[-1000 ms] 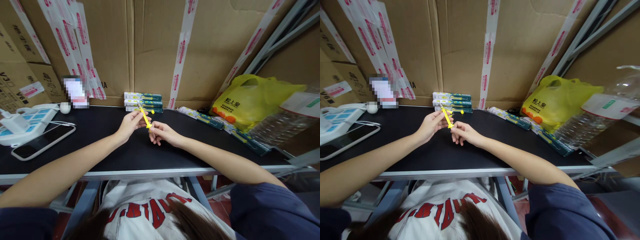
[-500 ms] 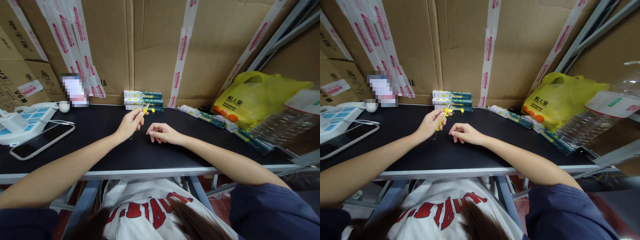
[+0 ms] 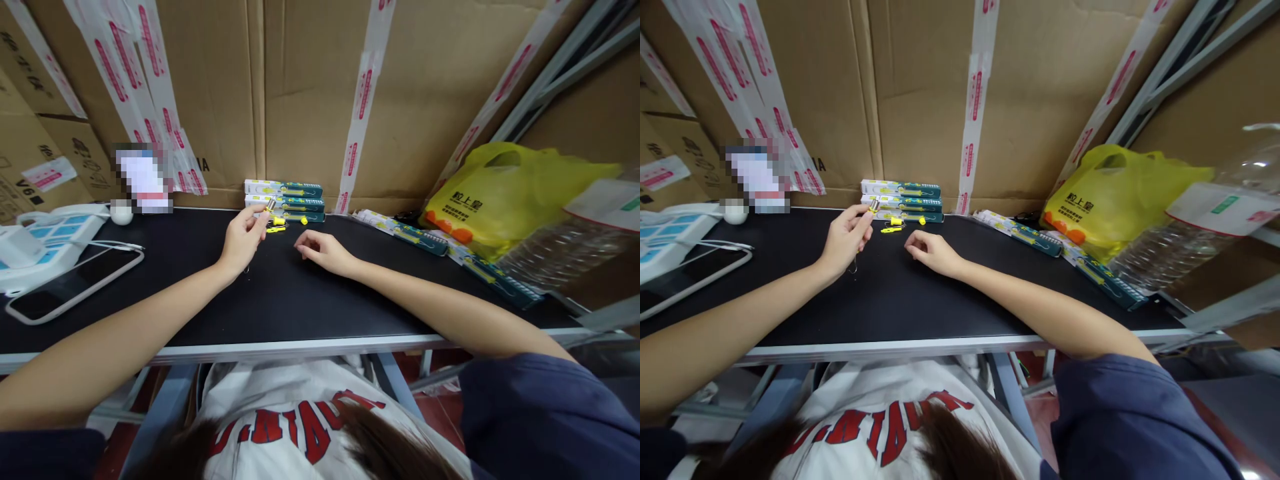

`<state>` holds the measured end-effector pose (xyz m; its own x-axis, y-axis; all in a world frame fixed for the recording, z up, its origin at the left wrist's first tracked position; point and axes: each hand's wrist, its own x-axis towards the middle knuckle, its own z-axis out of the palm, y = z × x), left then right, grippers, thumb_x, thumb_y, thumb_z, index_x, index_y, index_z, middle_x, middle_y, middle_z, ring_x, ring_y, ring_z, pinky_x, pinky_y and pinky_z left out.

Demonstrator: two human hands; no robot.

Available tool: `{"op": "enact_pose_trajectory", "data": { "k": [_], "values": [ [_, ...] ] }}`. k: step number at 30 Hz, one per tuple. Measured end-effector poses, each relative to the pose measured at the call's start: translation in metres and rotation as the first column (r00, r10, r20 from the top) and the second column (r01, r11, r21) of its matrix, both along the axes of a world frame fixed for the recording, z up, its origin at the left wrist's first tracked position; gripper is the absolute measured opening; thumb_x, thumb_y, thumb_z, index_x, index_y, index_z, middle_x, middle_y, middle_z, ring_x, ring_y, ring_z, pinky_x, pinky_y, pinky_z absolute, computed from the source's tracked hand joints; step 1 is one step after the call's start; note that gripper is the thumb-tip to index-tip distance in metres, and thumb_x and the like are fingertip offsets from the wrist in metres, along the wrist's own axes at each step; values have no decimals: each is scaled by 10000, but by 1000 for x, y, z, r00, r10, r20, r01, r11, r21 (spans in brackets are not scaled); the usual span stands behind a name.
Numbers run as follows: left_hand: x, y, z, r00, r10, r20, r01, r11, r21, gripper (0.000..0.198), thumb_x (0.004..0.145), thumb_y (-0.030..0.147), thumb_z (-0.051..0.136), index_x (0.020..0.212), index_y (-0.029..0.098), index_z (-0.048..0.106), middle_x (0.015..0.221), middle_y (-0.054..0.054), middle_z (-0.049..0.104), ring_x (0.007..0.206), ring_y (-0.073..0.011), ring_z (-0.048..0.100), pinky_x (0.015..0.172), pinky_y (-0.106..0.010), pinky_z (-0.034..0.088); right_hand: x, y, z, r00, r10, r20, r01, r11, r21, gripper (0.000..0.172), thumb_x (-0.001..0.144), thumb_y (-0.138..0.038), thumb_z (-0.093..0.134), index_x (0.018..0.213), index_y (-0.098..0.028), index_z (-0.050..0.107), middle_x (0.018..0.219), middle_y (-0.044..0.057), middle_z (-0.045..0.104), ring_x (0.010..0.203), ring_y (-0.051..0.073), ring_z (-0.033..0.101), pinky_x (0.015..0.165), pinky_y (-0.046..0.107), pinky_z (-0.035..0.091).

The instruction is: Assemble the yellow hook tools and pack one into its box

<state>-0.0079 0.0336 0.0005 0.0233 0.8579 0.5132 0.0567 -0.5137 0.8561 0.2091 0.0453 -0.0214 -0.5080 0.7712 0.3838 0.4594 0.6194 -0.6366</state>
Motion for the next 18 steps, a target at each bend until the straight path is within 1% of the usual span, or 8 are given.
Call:
{"op": "enact_pose_trajectory", "data": {
  "k": [2,4,7,9,11,13,15,18],
  "values": [
    [0,-1,0,1000,-2,-4,2,1000,9,215,884,360,592,994,176,609,515,73,472,379,-54,343,362,-185,259,-4,20,5,987,-84,136,63,986,156,119,881,-259,543,915,-165,607,733,4,624,648,123,544,631,244,404],
    [1,-2,0,1000,-5,-15,6,1000,14,209,891,361,575,970,171,608,515,73,468,381,-52,335,368,-188,259,-10,41,13,953,-183,243,111,953,280,125,880,-237,550,955,-171,625,817,24,653,711,142,563,655,253,396],
    [2,-2,0,1000,-13,-26,14,1000,13,204,892,360,564,941,166,604,514,74,459,382,-49,324,375,-193,257,-24,71,27,892,-281,353,134,912,388,196,901,-244,541,1061,-168,626,961,62,676,855,182,605,712,266,414],
    [2,-3,-1,999,-18,-33,19,1000,12,207,889,362,561,933,164,605,514,75,451,387,-51,323,380,-196,254,-36,84,33,836,-327,441,128,897,423,245,921,-276,529,1120,-166,622,1085,94,668,927,208,622,740,281,434],
    [2,-3,-2,999,-23,-43,23,1000,13,215,888,362,557,944,162,612,514,75,444,393,-53,324,383,-200,249,-47,93,34,753,-363,548,98,886,453,288,929,-304,526,1163,-164,618,1191,126,644,979,242,635,749,300,454],
    [2,-3,-3,998,-33,-57,34,999,13,226,889,362,551,961,159,618,513,75,440,396,-55,324,387,-205,244,-57,98,32,689,-379,618,63,880,470,308,935,-318,516,1180,-163,619,1226,142,639,1018,270,641,755,314,470],
    [2,-4,-4,996,-45,-73,46,999,17,231,888,366,547,960,159,620,513,74,437,398,-56,325,391,-210,240,-64,101,29,673,-379,635,50,880,472,304,945,-328,496,1167,-169,629,1203,140,661,1032,276,647,762,315,479],
    [3,-5,-4,994,-56,-90,58,998,21,236,882,382,552,941,163,615,513,73,440,399,-59,325,399,-215,243,-69,103,28,680,-377,629,57,882,467,285,946,-327,490,1135,-178,641,1164,125,688,1027,270,655,762,308,481]
  ]
}}
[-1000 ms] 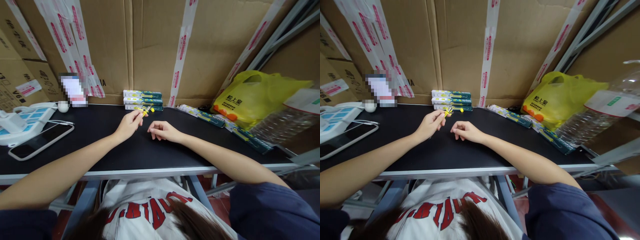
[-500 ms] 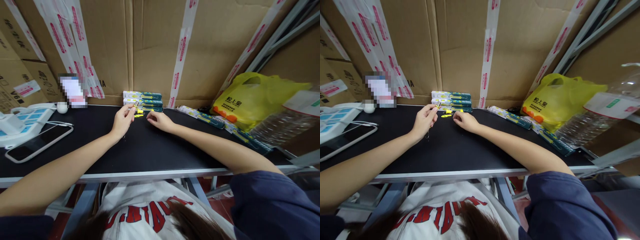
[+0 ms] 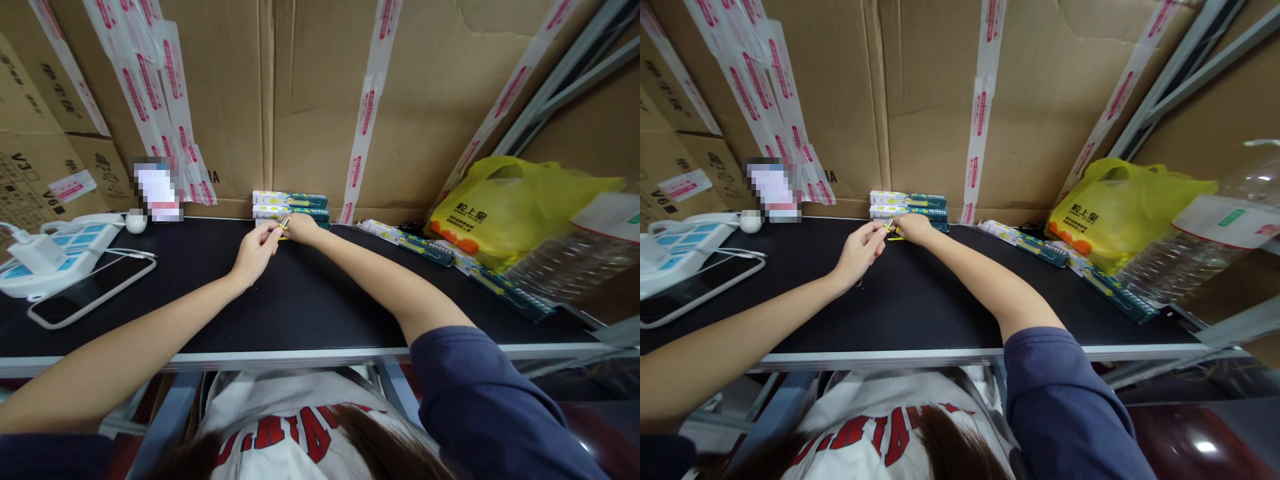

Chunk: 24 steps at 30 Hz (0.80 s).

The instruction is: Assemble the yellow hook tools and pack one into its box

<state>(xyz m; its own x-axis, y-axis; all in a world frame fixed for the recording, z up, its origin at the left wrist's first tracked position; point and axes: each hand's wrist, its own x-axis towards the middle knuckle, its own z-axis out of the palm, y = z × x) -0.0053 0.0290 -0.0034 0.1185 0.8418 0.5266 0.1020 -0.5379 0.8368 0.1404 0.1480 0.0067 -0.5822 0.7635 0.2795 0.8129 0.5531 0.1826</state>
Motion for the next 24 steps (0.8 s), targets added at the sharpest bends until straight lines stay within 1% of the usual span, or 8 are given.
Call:
{"op": "enact_pose_trajectory", "data": {
  "k": [4,8,13,15,17,20,22,24],
  "values": [
    [1,-1,0,1000,-12,1,12,1000,-13,244,879,399,561,937,167,611,505,76,437,393,-61,317,400,-217,253,5,-7,5,1000,-1,-26,1,1000,11,285,959,-309,448,1152,-179,612,1184,116,682,1029,256,651,750,297,471],
    [1,-1,0,998,-39,39,41,998,-47,238,898,398,543,947,170,592,508,80,432,376,-53,299,384,-206,254,27,-23,7,997,-35,-64,37,999,33,271,946,-283,439,1147,-170,581,1133,115,691,999,247,649,731,294,458],
    [0,-2,1,995,-40,89,48,994,-93,247,896,402,561,1005,180,579,514,90,426,370,-41,296,366,-178,253,62,-33,-2,986,-162,-43,163,987,8,246,916,-246,469,1113,-179,599,1107,110,692,960,244,652,705,294,451],
    [0,-2,2,995,-20,94,29,994,-105,247,883,385,587,1023,181,575,510,96,421,370,-39,298,360,-169,252,68,-32,-6,986,-165,-19,165,986,-8,225,915,-252,488,1078,-177,624,1078,110,693,939,244,653,709,298,453],
    [-1,-3,3,996,-8,87,19,993,-115,243,878,369,595,1030,181,575,509,99,412,367,-38,298,350,-165,248,67,-30,-8,987,-158,-9,158,987,-13,230,932,-295,495,1075,-180,634,1098,117,672,957,247,644,733,307,459],
    [-1,-4,3,998,-15,62,22,993,-119,246,891,384,575,1035,184,574,516,97,408,358,-41,311,332,-165,254,56,-29,-6,995,-102,9,102,994,35,280,944,-323,509,1157,-175,616,1195,144,608,1056,265,599,790,327,458],
    [-1,-4,2,999,-19,36,22,996,-91,243,906,395,553,1028,185,570,519,90,427,360,-45,342,335,-164,283,47,-28,-3,998,-9,58,5,997,80,313,939,-296,517,1211,-166,602,1228,158,578,1085,276,569,821,342,448],
    [-1,-3,1,1000,-19,13,20,998,-58,232,919,394,534,1013,184,565,527,82,455,370,-46,382,354,-160,318,39,-26,-1,989,93,113,-105,990,99,339,930,-273,515,1236,-153,601,1226,165,570,1067,279,558,837,356,436]
  ]
}}
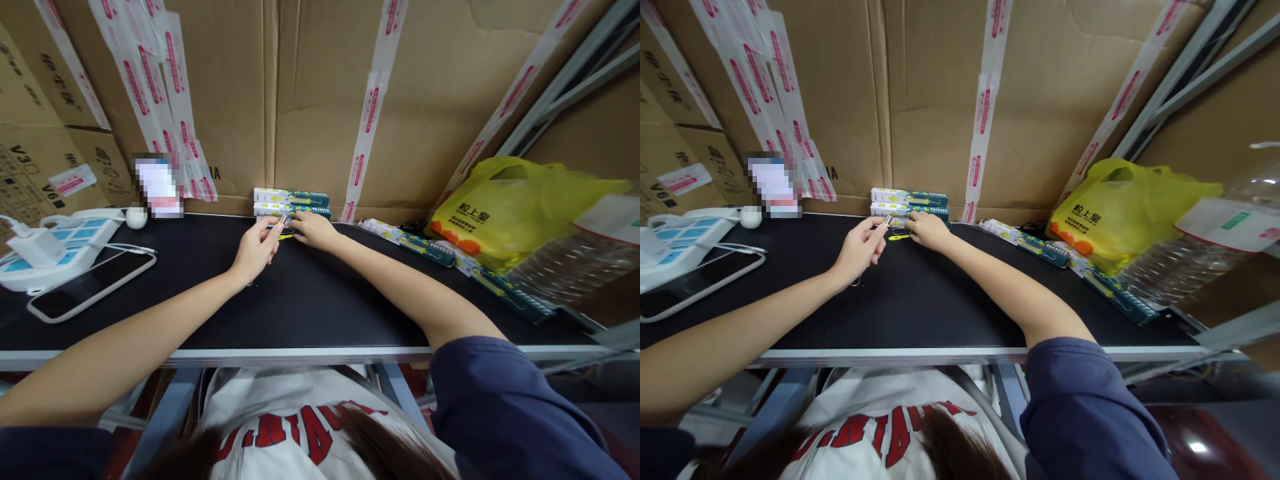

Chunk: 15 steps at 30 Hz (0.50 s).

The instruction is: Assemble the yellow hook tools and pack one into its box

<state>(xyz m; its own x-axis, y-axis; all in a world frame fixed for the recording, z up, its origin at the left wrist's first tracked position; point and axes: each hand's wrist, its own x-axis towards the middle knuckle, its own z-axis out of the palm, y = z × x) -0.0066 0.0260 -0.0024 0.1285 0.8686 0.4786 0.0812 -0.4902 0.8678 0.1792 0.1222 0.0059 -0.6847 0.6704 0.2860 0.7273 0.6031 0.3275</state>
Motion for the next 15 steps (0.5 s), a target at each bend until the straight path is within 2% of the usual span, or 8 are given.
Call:
{"op": "enact_pose_trajectory", "data": {
  "k": [2,6,11,13,15],
  "values": [
    [0,2,-2,1000,-2,-9,2,1000,20,224,928,390,521,1004,183,560,549,73,482,383,-46,418,373,-157,341,-8,3,0,997,67,28,-67,998,-2,359,914,-254,513,1244,-145,604,1210,165,573,1051,279,550,845,363,426],
    [-1,5,-5,1000,-16,11,15,999,29,185,931,362,503,973,187,544,615,62,504,404,-51,443,389,-169,374,-21,8,-4,992,121,31,-121,993,7,338,904,-269,515,1188,-132,637,1179,166,587,1045,286,541,849,368,420],
    [1,2,-1,1000,-4,-22,4,1000,4,144,925,323,483,905,187,527,578,73,471,394,-42,334,394,-167,283,-26,7,-4,982,186,32,-187,982,30,293,951,-297,477,1112,-116,642,1123,169,616,1011,277,548,862,371,415],
    [2,1,-1,997,-15,-70,16,1000,20,174,933,352,470,942,190,532,554,79,456,411,-54,335,423,-176,289,-22,-3,-5,976,214,-24,-213,976,40,273,938,-312,507,1082,-116,631,1087,161,631,999,269,549,854,362,418],
    [2,-1,-2,991,-31,-127,38,998,54,217,942,386,454,975,189,539,543,78,447,446,-72,376,466,-189,317,-14,-18,-7,964,211,-160,-209,977,27,215,917,-306,533,1006,-133,624,1016,134,650,951,244,560,814,337,426]
  ]
}}
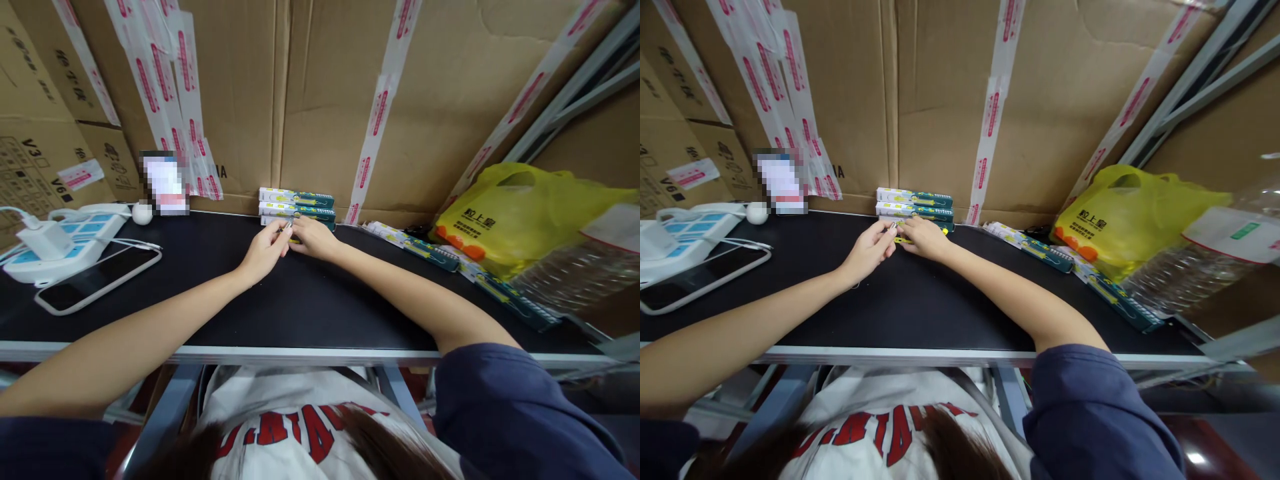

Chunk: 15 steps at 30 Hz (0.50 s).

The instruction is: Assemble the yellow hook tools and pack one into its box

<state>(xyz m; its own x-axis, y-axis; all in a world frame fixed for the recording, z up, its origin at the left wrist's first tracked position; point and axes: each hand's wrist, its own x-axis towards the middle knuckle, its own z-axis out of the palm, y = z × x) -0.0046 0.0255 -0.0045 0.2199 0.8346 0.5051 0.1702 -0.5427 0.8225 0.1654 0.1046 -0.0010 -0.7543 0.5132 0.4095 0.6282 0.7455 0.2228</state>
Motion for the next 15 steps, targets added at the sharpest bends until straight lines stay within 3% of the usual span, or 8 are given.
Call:
{"op": "enact_pose_trajectory", "data": {
  "k": [2,4,7,10,15],
  "values": [
    [0,-1,-2,997,0,-83,5,999,51,237,947,399,445,962,186,548,546,69,448,493,-90,424,522,-208,348,12,-18,-5,982,-53,-181,33,993,-113,96,869,-251,565,862,-162,600,885,82,657,838,200,570,728,294,424],
    [-1,-2,-4,978,41,-205,-19,994,110,229,943,388,450,922,186,557,579,50,479,543,-110,462,574,-230,363,25,-36,-13,937,-86,-338,-11,961,-277,59,815,-212,587,775,-181,559,776,34,645,712,157,559,655,266,412],
    [-2,-4,-5,917,110,-384,-36,980,195,202,925,362,471,879,189,565,697,13,565,624,-136,506,625,-253,365,41,-59,-23,789,-158,-594,-216,833,-509,161,819,-320,605,782,-191,515,733,22,662,621,130,572,598,254,434],
    [-1,-7,-4,878,110,-466,-1,974,228,208,931,362,456,908,192,574,794,-8,613,686,-152,541,658,-262,368,45,-73,-26,647,-236,-725,-382,723,-576,235,814,-376,623,804,-202,466,703,18,668,575,113,579,545,237,441],
    [-1,-9,-4,837,91,-540,23,979,202,308,963,434,399,959,204,604,742,-2,617,643,-157,548,627,-260,364,38,-82,-18,614,-227,-756,-498,632,-594,258,799,-320,634,825,-220,397,645,-40,631,488,69,518,457,190,396]
  ]
}}
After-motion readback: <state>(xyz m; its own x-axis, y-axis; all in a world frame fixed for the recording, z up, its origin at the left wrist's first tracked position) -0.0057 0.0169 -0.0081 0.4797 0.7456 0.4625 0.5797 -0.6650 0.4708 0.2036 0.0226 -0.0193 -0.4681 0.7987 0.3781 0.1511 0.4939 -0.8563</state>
